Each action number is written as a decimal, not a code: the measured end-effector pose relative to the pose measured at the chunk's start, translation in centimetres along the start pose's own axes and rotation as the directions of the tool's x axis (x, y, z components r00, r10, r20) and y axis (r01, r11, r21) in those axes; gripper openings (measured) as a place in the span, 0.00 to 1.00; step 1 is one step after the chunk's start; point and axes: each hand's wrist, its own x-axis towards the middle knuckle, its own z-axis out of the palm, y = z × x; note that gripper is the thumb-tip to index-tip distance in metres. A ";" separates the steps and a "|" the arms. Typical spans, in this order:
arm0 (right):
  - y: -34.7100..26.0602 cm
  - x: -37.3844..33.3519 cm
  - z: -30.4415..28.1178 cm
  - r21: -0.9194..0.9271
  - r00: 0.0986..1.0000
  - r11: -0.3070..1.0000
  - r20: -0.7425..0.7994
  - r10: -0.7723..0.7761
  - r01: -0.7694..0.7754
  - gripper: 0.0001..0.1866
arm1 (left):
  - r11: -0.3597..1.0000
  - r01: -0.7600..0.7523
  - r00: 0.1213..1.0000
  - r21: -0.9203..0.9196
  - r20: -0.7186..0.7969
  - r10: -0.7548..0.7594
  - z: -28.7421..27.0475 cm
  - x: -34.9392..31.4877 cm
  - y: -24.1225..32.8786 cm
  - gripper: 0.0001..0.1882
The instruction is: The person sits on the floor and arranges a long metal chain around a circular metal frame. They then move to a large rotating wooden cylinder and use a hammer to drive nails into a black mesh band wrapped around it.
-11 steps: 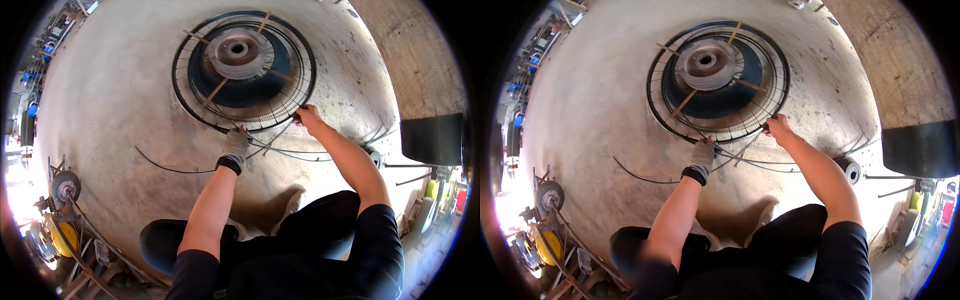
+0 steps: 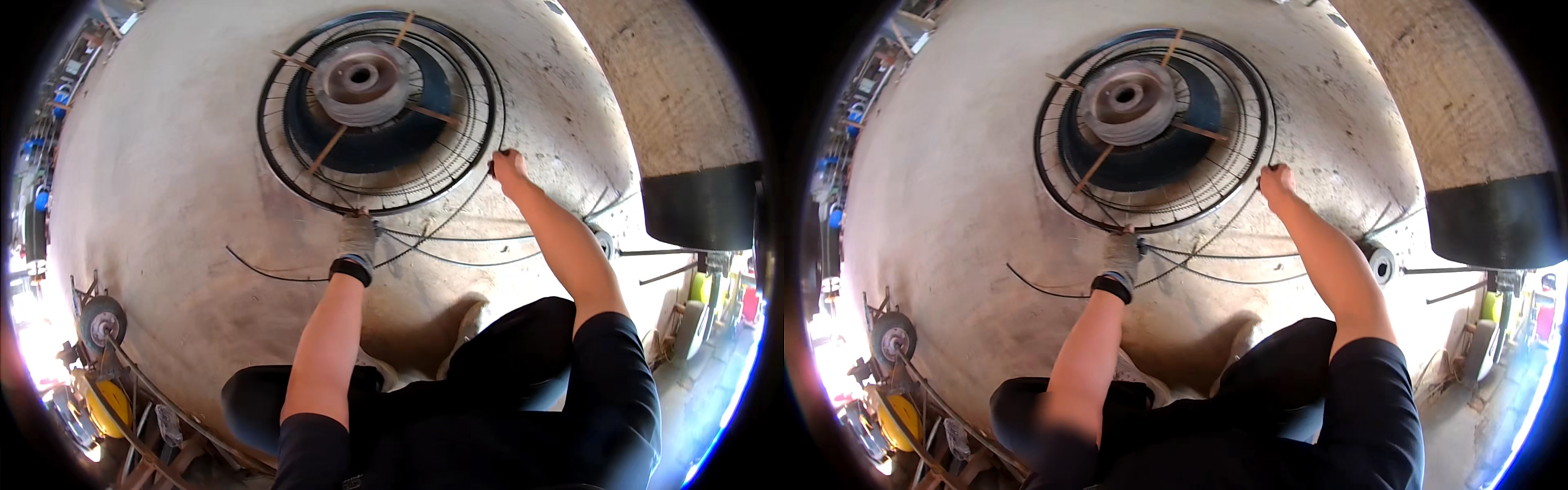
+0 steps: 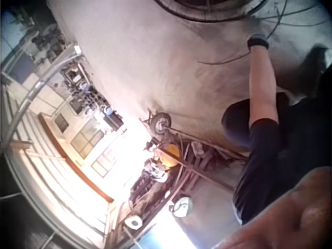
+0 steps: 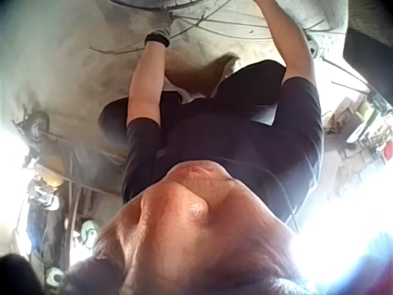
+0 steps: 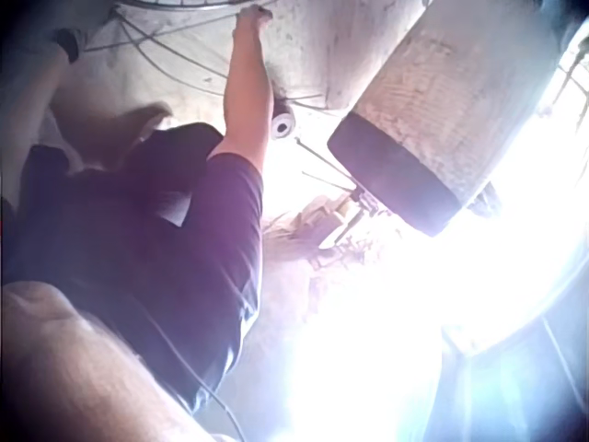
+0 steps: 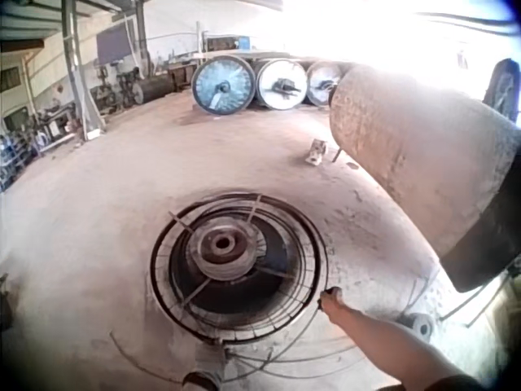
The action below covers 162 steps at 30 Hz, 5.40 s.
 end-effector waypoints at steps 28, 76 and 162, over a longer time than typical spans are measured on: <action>6.0 -7.7 -5.4 0.111 0.742 0.846 0.549 0.385 -0.522 0.13 | 0.842 -0.130 0.990 0.524 0.015 0.143 1.5 0.8 -2.3 0.16; 5.3 -3.9 -6.5 0.365 0.935 0.873 0.265 0.235 -0.323 0.09 | 0.985 0.114 0.993 0.133 -0.040 -0.109 -0.1 -1.1 0.4 0.21; -8.5 -16.9 -7.0 -0.432 0.144 -0.183 0.621 -0.771 0.883 0.11 | 0.924 0.115 0.978 -0.365 -0.121 -0.169 -13.5 6.4 4.2 0.21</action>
